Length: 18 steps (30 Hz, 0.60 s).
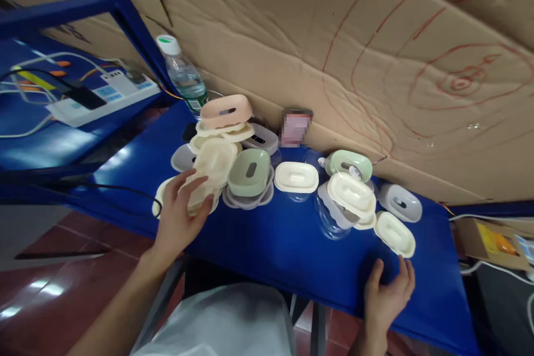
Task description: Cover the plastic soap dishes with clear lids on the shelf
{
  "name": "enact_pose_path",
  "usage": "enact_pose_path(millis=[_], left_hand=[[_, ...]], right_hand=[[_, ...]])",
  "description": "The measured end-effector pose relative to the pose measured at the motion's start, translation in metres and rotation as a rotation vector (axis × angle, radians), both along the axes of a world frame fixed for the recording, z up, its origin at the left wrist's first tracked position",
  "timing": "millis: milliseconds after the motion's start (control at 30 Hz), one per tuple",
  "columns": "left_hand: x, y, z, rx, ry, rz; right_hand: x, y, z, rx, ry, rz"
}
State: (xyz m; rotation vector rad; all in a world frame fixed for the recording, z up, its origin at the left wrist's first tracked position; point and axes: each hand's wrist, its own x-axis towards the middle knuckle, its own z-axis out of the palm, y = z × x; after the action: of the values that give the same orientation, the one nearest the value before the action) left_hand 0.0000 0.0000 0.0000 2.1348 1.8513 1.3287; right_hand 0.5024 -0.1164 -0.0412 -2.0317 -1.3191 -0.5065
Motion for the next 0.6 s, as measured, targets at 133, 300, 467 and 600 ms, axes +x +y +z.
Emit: enact_pose_path(millis=[133,300,467,600], left_hand=[[0.004,-0.006,0.000,-0.017,-0.022,-0.030],[0.034,-0.033,-0.005,0.162,-0.210,-0.169],[0.058,-0.047,-0.014,0.094,-0.371,-0.417],[0.053,-0.048,-0.014,0.066,-0.423,-0.290]], right_hand=[[-0.013,-0.004,0.009,0.121,-0.038,0.021],[-0.101,0.006,0.033,0.343,0.340,0.139],[-0.232,0.045,0.091,-0.110,0.348,0.879],[-0.300,0.089,0.118,-0.403,0.032,1.132]])
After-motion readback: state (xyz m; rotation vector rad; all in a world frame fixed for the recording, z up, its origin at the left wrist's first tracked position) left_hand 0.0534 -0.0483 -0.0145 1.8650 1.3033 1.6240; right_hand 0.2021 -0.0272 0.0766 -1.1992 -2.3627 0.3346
